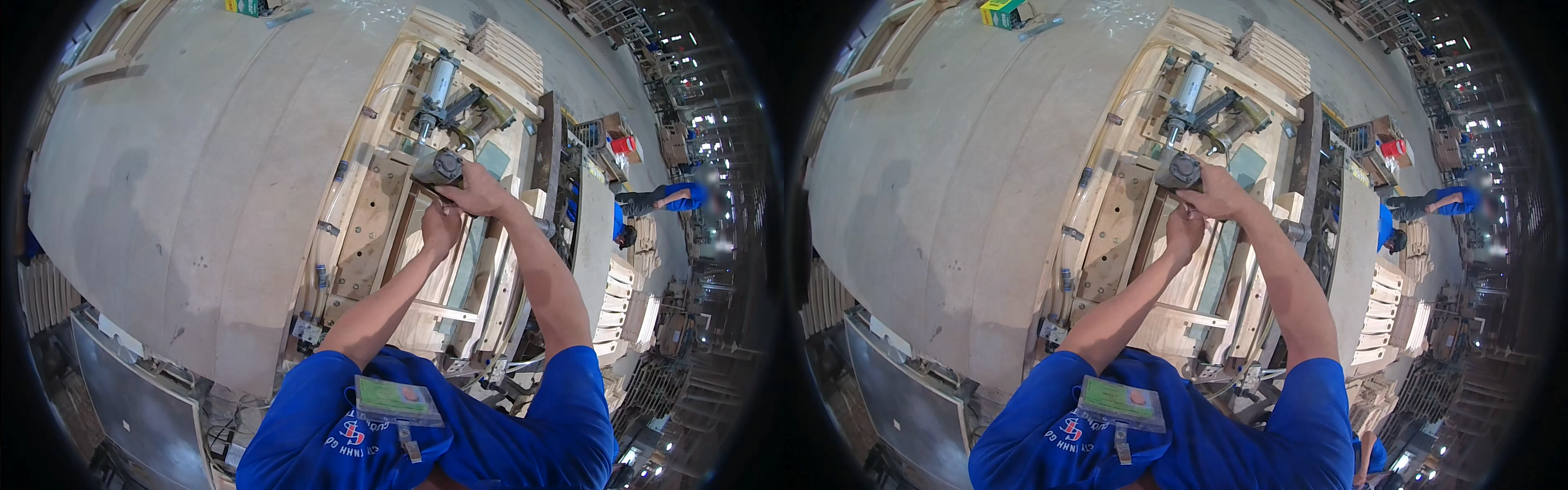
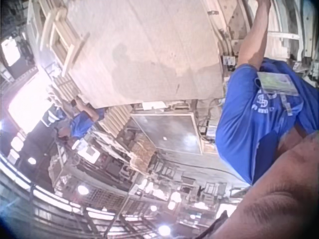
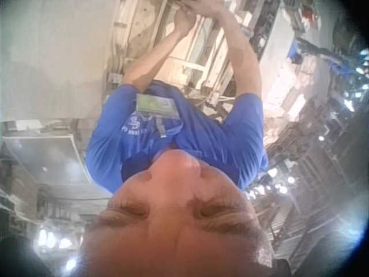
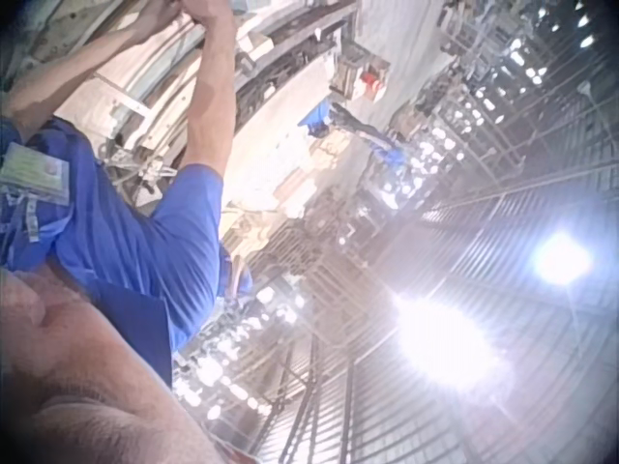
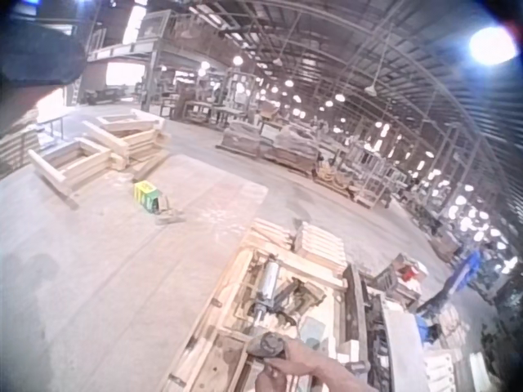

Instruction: The person assembles wooden chair frames on a jig in a factory. They place frame parts into the jig, use a pneumatic nail gun to fasten joints, and then remove the completed frame to place it aside. This process is repeated for multiple frames.

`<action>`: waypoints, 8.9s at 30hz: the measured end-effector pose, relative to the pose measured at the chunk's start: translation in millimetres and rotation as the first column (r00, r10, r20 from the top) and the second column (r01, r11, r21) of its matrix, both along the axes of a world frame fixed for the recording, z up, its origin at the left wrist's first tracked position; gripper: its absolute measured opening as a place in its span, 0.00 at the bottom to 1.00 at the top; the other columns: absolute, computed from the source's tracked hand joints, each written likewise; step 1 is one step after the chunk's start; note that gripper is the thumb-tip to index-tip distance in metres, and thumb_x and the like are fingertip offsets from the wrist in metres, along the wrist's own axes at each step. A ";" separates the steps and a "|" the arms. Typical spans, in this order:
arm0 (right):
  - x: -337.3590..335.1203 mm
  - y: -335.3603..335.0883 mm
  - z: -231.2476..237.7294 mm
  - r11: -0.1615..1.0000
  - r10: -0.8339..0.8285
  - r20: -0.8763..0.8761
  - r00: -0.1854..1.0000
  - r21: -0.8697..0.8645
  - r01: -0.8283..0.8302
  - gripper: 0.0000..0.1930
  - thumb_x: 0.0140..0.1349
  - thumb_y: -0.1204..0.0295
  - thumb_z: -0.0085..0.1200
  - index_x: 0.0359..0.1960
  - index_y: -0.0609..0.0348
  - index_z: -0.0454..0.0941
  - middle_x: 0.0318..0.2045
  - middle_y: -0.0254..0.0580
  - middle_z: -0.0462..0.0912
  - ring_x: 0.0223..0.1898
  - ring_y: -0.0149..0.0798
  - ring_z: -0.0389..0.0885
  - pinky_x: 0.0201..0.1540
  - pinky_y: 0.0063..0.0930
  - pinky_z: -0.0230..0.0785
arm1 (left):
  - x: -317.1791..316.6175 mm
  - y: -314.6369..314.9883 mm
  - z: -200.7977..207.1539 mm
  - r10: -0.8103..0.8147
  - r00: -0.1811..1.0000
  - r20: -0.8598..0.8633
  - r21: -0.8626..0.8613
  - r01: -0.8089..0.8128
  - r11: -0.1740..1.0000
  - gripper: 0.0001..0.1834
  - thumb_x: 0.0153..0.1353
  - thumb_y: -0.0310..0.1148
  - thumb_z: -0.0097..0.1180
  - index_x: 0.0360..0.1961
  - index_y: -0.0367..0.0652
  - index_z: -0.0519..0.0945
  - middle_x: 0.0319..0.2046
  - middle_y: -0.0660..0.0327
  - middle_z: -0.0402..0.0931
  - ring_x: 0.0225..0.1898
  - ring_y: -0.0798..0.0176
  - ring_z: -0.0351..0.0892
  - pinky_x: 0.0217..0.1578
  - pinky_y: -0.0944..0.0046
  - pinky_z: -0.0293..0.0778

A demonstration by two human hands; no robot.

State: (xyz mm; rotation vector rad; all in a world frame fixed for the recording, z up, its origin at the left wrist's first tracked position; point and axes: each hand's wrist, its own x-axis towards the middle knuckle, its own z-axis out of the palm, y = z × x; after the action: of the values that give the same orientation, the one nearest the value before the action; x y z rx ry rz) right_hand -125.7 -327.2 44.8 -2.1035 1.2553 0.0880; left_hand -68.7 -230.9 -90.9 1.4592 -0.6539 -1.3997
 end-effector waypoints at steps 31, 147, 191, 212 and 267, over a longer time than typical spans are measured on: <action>18.2 181.0 21.0 0.939 0.105 0.173 0.979 0.308 -0.155 0.23 0.62 0.75 0.70 0.58 0.61 0.77 0.44 0.52 0.89 0.47 0.47 0.88 0.54 0.38 0.78 | 39.5 196.8 47.9 0.042 0.828 -0.560 0.311 0.163 0.936 0.11 0.75 0.26 0.46 0.45 0.33 0.81 0.34 0.55 0.84 0.27 0.64 0.85 0.21 0.64 0.77; -115.5 371.7 24.1 0.839 -0.451 0.416 0.789 -0.102 0.534 0.08 0.73 0.76 0.60 0.46 0.68 0.85 0.27 0.41 0.85 0.27 0.29 0.81 0.31 0.27 0.74 | 408.5 300.6 146.5 0.739 0.429 -0.520 -0.095 -0.889 0.449 0.21 0.73 0.57 0.62 0.29 0.58 0.72 0.12 0.74 0.62 0.10 0.71 0.61 0.12 0.66 0.58; -313.6 950.6 7.7 -0.139 -0.780 -0.523 -0.344 -0.391 0.910 0.25 0.65 0.70 0.59 0.66 0.46 0.79 0.60 0.47 0.85 0.63 0.54 0.83 0.63 0.52 0.75 | -40.0 216.3 166.8 -0.579 0.539 0.613 -0.271 0.831 0.487 0.24 0.82 0.40 0.52 0.67 0.30 0.78 0.53 0.47 0.87 0.52 0.56 0.87 0.54 0.60 0.80; -327.4 876.0 112.1 0.209 -0.824 -0.563 0.064 -0.196 0.958 0.19 0.54 0.64 0.61 0.48 0.54 0.81 0.42 0.60 0.87 0.49 0.63 0.86 0.52 0.56 0.78 | -33.0 247.6 165.1 -0.724 0.553 0.412 -0.226 0.832 0.507 0.17 0.77 0.32 0.61 0.58 0.30 0.84 0.44 0.55 0.89 0.47 0.66 0.86 0.50 0.67 0.80; -59.8 307.8 -62.4 0.860 -0.082 0.010 0.997 -0.505 0.076 0.12 0.61 0.64 0.63 0.41 0.59 0.82 0.37 0.46 0.82 0.42 0.51 0.83 0.51 0.47 0.68 | 71.9 199.8 48.6 -0.250 0.220 0.943 -0.027 0.800 0.600 0.16 0.66 0.37 0.66 0.50 0.40 0.84 0.44 0.51 0.84 0.50 0.45 0.83 0.55 0.46 0.76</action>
State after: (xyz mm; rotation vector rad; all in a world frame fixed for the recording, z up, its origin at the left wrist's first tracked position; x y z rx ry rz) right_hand -185.4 -19.4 -17.6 -2.4849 1.4919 -0.3014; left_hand 3.1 -31.2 -42.3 1.4392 -2.3110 -0.6150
